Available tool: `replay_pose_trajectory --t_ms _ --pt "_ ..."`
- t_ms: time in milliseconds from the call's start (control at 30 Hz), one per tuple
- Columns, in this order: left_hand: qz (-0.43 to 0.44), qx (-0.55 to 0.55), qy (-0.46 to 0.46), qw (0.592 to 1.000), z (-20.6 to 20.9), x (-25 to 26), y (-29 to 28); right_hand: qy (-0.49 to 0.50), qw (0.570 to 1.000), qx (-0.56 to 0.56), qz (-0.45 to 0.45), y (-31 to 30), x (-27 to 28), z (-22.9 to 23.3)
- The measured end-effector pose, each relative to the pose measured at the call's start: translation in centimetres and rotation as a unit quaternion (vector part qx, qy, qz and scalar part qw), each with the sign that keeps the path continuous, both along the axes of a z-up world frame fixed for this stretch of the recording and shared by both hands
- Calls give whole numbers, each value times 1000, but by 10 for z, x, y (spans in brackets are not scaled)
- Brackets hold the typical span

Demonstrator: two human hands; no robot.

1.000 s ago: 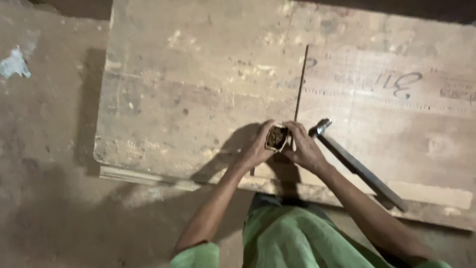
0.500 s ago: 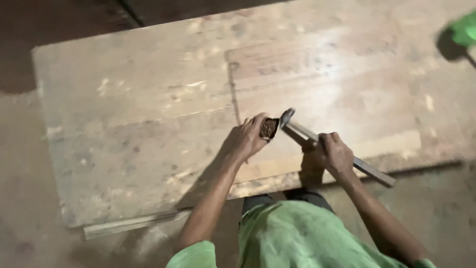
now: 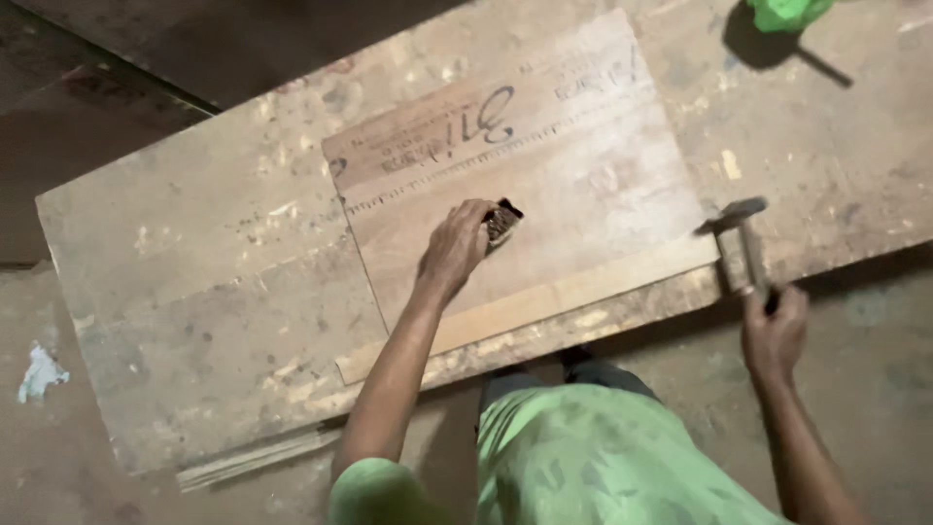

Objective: The person applies adhesive to a wooden strip using a small spatula and then hammers nails into the strip to secure it to a larger plywood board on a workbench.

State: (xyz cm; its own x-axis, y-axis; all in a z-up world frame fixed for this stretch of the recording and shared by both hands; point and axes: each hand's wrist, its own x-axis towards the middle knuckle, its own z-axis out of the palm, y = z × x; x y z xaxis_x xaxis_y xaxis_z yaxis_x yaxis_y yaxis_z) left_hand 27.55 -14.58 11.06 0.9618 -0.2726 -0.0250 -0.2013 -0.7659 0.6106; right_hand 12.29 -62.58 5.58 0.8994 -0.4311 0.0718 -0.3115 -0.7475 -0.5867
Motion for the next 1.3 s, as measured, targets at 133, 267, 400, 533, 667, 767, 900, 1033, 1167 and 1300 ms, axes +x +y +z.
replay_pose_trajectory --t_ms 133,267,400,533,667,767,900,1033,1167,1300 --pt "32 105 -100 989 -2 1 -24 -13 999 -47 24 -56 38 -8" --pt "15 194 -122 973 -7 4 -33 -51 993 -70 85 -64 60 -1" --pt "1 123 -107 987 1 13 -26 -49 994 35 94 -32 60 21" --pt "21 37 -79 996 8 5 -19 -39 992 18 115 -3 38 39" --pt "0 24 -156 988 10 7 -14 4 998 27 55 3 14 44" --pt "0 24 -191 981 7 -3 -15 41 999 1 31 -8 -15 38" --pt "3 17 -213 977 20 -8 -16 54 989 -136 2 -23 -36 17" --pt "18 -3 -156 988 28 -15 -30 69 975 -213 0 -54 -36 -8" --pt "26 -58 -145 987 26 -22 -61 59 997 -51 -2 -81 -31 -29" --pt "55 -117 -98 987 27 -38 -124 22 998 48 13 -97 -31 -26"
